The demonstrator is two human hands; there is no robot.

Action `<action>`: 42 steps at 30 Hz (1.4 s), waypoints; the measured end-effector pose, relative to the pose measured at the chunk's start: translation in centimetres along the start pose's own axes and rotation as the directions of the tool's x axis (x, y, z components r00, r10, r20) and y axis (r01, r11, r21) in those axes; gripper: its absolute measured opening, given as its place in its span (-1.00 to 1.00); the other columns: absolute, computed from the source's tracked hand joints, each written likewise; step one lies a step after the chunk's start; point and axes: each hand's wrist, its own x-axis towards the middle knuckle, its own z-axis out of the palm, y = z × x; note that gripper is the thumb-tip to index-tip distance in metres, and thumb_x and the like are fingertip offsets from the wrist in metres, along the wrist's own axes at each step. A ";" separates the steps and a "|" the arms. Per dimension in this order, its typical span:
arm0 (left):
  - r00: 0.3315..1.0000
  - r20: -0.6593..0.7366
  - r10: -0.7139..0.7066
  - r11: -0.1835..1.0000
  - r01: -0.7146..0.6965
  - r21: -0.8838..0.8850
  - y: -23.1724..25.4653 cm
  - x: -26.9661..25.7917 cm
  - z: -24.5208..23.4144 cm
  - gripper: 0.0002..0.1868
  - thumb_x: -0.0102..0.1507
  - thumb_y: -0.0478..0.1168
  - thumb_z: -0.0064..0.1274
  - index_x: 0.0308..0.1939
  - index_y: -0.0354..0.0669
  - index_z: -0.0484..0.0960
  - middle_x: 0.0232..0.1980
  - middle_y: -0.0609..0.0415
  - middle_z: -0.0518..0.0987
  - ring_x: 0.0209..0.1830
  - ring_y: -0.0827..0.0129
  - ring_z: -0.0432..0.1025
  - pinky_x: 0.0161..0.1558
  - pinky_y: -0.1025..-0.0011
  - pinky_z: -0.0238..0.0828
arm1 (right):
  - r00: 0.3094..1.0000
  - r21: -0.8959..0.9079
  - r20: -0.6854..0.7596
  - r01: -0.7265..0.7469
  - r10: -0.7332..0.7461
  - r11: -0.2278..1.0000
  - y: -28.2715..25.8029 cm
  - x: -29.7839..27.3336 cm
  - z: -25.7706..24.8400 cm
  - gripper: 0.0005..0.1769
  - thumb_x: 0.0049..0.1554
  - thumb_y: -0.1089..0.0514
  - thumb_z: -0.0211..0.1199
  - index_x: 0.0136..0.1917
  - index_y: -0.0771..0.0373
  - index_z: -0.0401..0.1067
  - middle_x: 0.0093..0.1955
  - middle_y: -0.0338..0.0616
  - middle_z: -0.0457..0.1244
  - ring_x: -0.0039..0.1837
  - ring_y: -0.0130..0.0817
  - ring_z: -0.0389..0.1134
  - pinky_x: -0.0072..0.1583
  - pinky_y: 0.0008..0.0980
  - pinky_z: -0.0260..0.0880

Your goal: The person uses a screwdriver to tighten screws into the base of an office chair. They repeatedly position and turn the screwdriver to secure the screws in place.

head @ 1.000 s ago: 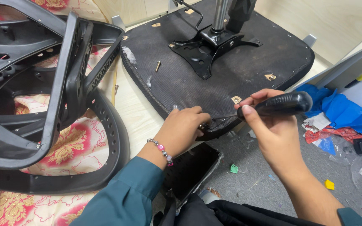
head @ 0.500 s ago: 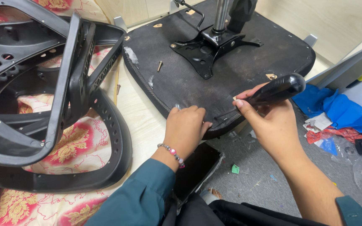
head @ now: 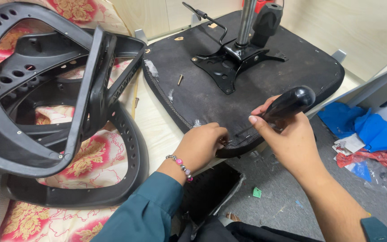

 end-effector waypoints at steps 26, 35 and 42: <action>0.971 0.059 -0.233 0.937 0.240 -0.252 -1.9 0.6 1.3 -0.73 -0.01 -0.13 0.37 -0.29 -0.10 0.70 -0.38 0.15 0.59 -0.37 0.38 0.50 -0.27 0.39 0.43 | 0.937 -0.492 0.292 -0.025 0.192 0.870 4.1 4.1 2.4 -0.63 0.07 -0.04 0.37 0.09 0.13 0.46 -0.32 -0.03 0.32 -0.23 -0.22 0.38 -0.11 -0.25 0.34; 0.958 0.032 -0.286 0.911 0.282 -0.301 -2.9 0.7 2.5 -0.78 0.00 -0.12 0.39 -0.36 -0.09 0.73 -0.42 0.19 0.58 -0.43 0.43 0.49 -0.31 0.43 0.42 | 0.925 -0.375 0.298 0.340 -0.236 0.862 7.6 5.3 5.3 -0.63 0.01 0.21 0.31 0.11 0.26 0.44 0.00 0.01 0.37 0.11 0.01 0.38 0.16 -0.13 0.34; 0.958 -0.060 -0.280 0.931 0.256 -0.261 -2.0 0.5 2.7 -0.76 -0.01 -0.12 0.39 -0.44 -0.12 0.66 -0.43 0.20 0.55 -0.43 0.38 0.47 -0.31 0.37 0.40 | 0.896 -0.370 0.246 0.439 -0.369 0.819 6.0 4.7 7.1 -0.66 -0.02 0.24 0.29 0.07 0.23 0.52 0.06 -0.02 0.31 0.21 -0.01 0.27 0.21 -0.18 0.26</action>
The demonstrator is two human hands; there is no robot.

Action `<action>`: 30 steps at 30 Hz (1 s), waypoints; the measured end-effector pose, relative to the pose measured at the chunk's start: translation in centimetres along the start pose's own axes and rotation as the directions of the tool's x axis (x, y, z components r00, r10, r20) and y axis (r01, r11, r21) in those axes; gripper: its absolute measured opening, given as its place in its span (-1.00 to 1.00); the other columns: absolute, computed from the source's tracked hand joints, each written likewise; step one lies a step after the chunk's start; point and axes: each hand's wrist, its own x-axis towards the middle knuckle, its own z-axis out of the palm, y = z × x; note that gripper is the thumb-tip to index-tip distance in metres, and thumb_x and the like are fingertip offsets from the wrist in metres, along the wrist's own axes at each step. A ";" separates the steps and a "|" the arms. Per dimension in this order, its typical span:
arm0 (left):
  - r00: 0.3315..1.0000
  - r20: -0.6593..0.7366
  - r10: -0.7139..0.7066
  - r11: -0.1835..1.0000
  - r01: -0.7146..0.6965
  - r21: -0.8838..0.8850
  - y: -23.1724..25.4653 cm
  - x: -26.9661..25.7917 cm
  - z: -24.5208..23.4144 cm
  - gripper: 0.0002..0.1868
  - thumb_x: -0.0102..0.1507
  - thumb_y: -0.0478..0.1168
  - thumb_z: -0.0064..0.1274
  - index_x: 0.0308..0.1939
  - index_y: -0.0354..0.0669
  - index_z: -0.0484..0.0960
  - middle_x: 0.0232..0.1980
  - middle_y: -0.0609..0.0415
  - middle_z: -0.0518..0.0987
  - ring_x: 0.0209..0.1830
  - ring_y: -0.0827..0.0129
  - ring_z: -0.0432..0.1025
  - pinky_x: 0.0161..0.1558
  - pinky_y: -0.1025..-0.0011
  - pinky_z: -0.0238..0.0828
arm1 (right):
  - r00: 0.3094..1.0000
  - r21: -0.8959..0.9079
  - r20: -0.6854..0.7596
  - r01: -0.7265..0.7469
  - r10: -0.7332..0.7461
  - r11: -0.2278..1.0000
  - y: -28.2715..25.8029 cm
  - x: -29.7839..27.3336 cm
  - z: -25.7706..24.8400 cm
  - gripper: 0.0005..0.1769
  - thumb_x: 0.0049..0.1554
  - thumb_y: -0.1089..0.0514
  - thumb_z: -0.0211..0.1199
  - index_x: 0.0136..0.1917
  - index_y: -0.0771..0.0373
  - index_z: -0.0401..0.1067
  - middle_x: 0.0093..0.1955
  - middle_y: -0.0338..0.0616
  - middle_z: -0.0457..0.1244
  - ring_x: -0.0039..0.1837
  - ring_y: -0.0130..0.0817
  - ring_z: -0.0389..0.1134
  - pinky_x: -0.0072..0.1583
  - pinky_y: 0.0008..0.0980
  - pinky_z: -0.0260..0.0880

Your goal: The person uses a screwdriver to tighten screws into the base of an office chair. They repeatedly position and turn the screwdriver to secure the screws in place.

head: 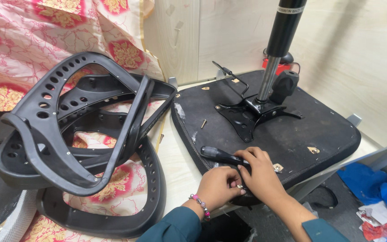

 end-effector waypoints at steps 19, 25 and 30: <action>0.997 0.041 0.067 0.985 -0.059 -0.162 -1.9 0.7 -0.1 -0.57 -0.05 -0.25 0.36 -0.13 -0.10 0.57 -0.38 0.21 0.56 -0.44 0.47 0.45 -0.30 0.45 0.43 | 0.854 -0.179 0.289 -0.396 0.433 0.901 -3.9 -3.1 -2.1 -0.47 0.11 -0.28 0.18 -0.29 0.24 0.46 -0.43 -0.07 0.35 -0.27 -0.06 0.43 -0.19 -0.10 0.37; 0.978 0.196 0.071 0.948 -0.005 -0.319 -1.6 1.5 -1.8 -0.43 -0.07 -0.36 0.31 0.02 -0.09 0.52 -0.30 0.18 0.54 -0.41 0.55 0.41 -0.26 0.47 0.47 | 0.823 -0.261 0.371 -0.352 0.430 0.899 -3.6 -1.8 -1.7 -0.58 0.10 -0.24 0.21 -0.17 0.13 0.57 -0.34 -0.10 0.40 -0.22 -0.10 0.49 -0.12 -0.16 0.45; 0.975 0.074 0.208 0.954 -0.219 0.203 -0.4 1.8 -3.3 -0.48 0.01 -0.32 0.34 0.05 0.00 0.60 0.04 0.08 0.61 0.12 0.23 0.48 0.13 0.29 0.43 | 0.832 -0.301 0.432 -0.232 0.349 0.925 -3.8 -1.1 -2.1 -0.68 0.10 -0.12 0.28 -0.13 0.17 0.51 -0.27 -0.08 0.41 -0.13 -0.10 0.48 -0.06 -0.11 0.44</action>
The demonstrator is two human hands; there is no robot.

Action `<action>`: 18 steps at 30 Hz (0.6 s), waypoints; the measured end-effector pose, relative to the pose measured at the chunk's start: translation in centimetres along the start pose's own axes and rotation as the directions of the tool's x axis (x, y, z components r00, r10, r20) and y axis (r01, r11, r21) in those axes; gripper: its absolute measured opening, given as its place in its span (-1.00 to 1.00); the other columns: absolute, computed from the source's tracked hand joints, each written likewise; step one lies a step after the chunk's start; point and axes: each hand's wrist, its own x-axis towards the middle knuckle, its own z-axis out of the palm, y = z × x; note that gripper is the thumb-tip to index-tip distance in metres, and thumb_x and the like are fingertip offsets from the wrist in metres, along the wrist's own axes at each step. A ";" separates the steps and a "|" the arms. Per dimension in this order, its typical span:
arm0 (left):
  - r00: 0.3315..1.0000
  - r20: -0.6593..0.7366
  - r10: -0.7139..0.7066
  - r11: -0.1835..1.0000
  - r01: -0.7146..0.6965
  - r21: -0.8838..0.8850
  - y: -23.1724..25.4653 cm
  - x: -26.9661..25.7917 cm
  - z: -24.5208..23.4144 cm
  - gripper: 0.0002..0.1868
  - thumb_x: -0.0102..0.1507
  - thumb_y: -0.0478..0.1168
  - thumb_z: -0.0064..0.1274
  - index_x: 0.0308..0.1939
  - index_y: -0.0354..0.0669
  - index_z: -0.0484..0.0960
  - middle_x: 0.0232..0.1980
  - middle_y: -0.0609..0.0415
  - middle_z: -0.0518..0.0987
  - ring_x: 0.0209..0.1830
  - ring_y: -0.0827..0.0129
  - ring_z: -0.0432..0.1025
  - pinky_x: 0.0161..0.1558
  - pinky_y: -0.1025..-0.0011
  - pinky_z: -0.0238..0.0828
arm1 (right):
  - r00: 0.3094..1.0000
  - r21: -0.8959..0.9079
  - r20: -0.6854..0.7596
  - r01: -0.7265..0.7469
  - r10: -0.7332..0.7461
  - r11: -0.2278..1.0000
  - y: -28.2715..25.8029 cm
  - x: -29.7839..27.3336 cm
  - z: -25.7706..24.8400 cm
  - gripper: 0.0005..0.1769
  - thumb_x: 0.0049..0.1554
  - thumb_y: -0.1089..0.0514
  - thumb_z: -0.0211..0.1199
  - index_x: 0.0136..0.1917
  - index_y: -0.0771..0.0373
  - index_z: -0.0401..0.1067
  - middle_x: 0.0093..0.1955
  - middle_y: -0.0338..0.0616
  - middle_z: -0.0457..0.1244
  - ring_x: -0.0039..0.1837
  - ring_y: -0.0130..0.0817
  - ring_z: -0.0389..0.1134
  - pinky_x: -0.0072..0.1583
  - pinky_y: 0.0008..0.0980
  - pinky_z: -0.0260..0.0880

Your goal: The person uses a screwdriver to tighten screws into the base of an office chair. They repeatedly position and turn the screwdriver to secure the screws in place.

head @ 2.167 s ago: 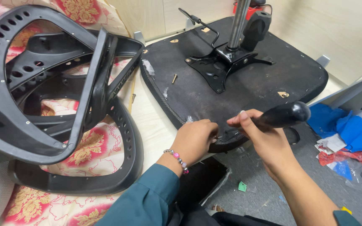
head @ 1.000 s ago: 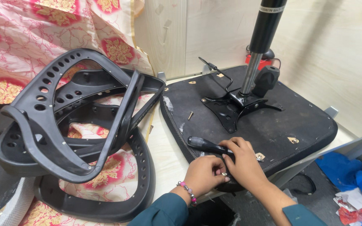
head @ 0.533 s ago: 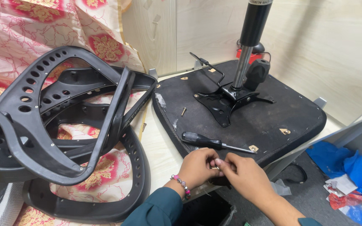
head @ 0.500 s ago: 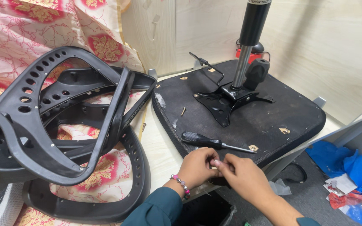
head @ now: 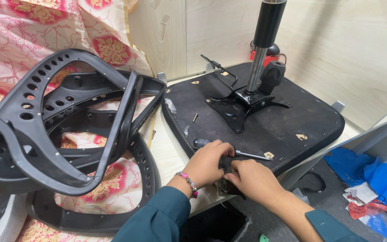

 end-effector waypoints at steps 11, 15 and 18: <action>0.970 0.237 0.059 0.973 -0.109 0.203 -1.8 0.7 2.4 -0.05 -0.14 0.29 0.37 0.33 0.27 0.50 0.70 -0.19 -0.16 0.72 -0.03 -0.43 0.53 -0.16 -0.69 | 0.942 0.135 -0.038 0.336 -0.334 0.932 1.0 -0.1 -0.3 -0.87 -0.07 0.23 0.26 -0.18 0.21 0.47 -0.16 -0.18 0.39 -0.10 -0.16 0.45 -0.10 -0.20 0.44; 0.973 0.219 0.070 0.967 -0.120 0.223 -1.8 0.0 3.4 0.10 -0.15 0.44 0.36 0.42 0.27 0.40 0.70 -0.20 -0.29 0.70 -0.03 -0.51 0.51 -0.17 -0.72 | 0.999 0.296 -0.014 0.039 -0.037 0.954 0.5 0.2 -0.5 -0.77 0.05 0.02 0.32 -0.15 0.21 0.54 -0.31 -0.10 0.42 -0.22 -0.16 0.49 -0.10 -0.23 0.49; 0.974 0.221 0.057 0.956 -0.117 0.270 -1.5 -0.3 3.5 0.13 -0.19 0.42 0.37 0.43 0.31 0.39 0.69 -0.15 -0.34 0.68 -0.03 -0.55 0.49 -0.16 -0.72 | 0.991 0.053 -0.028 -0.131 0.133 0.990 -0.2 -0.5 -0.1 -0.58 0.14 -0.17 0.30 -0.15 0.26 0.49 -0.28 -0.08 0.40 -0.17 -0.13 0.46 -0.08 -0.16 0.45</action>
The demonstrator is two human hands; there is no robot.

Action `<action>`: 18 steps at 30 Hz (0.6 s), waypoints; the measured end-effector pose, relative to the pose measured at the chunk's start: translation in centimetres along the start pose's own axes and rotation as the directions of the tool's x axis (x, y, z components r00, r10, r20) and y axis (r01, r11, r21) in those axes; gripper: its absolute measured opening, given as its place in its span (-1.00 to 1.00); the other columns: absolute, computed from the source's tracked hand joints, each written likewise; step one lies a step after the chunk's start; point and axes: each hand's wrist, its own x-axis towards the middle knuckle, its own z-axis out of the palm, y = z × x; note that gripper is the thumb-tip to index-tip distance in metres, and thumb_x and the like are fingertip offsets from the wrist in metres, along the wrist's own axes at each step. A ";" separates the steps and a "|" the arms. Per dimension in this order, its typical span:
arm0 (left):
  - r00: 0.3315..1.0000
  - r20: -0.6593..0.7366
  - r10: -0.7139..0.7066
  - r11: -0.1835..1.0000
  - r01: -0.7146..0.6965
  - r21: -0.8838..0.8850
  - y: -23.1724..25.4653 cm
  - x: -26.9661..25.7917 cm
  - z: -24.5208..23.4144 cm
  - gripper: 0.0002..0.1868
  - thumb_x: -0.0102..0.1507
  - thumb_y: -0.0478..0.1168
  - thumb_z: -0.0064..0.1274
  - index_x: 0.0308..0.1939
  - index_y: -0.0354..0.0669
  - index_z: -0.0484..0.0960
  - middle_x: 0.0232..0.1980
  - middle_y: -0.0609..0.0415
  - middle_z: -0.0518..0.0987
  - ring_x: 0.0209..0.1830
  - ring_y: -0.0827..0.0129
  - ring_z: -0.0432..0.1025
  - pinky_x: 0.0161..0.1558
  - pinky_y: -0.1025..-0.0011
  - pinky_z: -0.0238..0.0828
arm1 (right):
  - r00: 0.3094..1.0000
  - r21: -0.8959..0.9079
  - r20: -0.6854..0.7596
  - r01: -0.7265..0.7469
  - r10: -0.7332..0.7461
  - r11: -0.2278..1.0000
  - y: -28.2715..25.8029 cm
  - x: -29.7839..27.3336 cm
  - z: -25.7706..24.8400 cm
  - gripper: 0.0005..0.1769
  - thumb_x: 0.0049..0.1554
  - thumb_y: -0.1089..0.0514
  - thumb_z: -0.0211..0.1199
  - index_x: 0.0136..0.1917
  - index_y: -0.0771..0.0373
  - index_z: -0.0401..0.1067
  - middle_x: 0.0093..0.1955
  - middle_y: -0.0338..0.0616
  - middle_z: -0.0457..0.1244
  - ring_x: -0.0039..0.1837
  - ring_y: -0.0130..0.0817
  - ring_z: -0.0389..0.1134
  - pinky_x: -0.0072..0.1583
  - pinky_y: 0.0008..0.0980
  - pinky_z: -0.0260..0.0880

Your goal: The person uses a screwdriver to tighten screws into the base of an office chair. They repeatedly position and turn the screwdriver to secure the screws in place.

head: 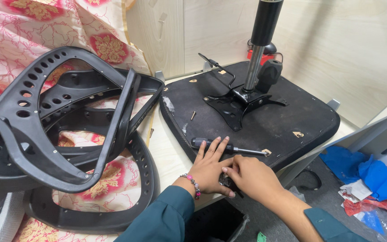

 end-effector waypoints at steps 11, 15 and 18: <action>0.999 0.030 -0.032 0.999 0.032 0.028 0.4 -0.1 -0.3 0.12 -0.16 0.41 0.37 0.42 0.19 0.38 0.69 -0.13 -0.36 0.67 0.01 -0.60 0.50 -0.10 -0.77 | 0.923 0.039 0.032 0.383 -0.384 0.923 0.6 0.4 -1.1 -0.81 0.05 0.12 0.23 -0.08 0.21 0.50 -0.10 -0.17 0.39 -0.02 -0.22 0.45 0.02 -0.25 0.44; 0.999 0.017 -0.035 0.999 0.035 -0.016 0.4 -0.2 -0.3 0.02 -0.11 0.41 0.34 0.36 0.19 0.44 0.69 -0.15 -0.34 0.68 -0.01 -0.58 0.50 -0.14 -0.75 | 0.981 0.156 0.022 0.186 -0.192 0.970 0.0 0.3 -1.6 -0.69 -0.01 0.03 0.40 -0.08 0.26 0.48 -0.17 -0.09 0.36 -0.12 -0.21 0.45 -0.04 -0.24 0.47; 0.999 -0.020 -0.043 0.998 0.042 -0.043 0.6 -0.5 -0.3 -0.07 -0.10 0.40 0.32 0.30 0.22 0.52 0.69 -0.13 -0.27 0.69 -0.03 -0.52 0.52 -0.14 -0.70 | 0.995 -0.068 0.095 0.018 -0.011 0.998 -0.3 -0.1 -1.4 -0.61 0.10 -0.14 0.36 -0.15 0.25 0.49 -0.16 -0.16 0.39 -0.09 -0.23 0.46 -0.02 -0.25 0.44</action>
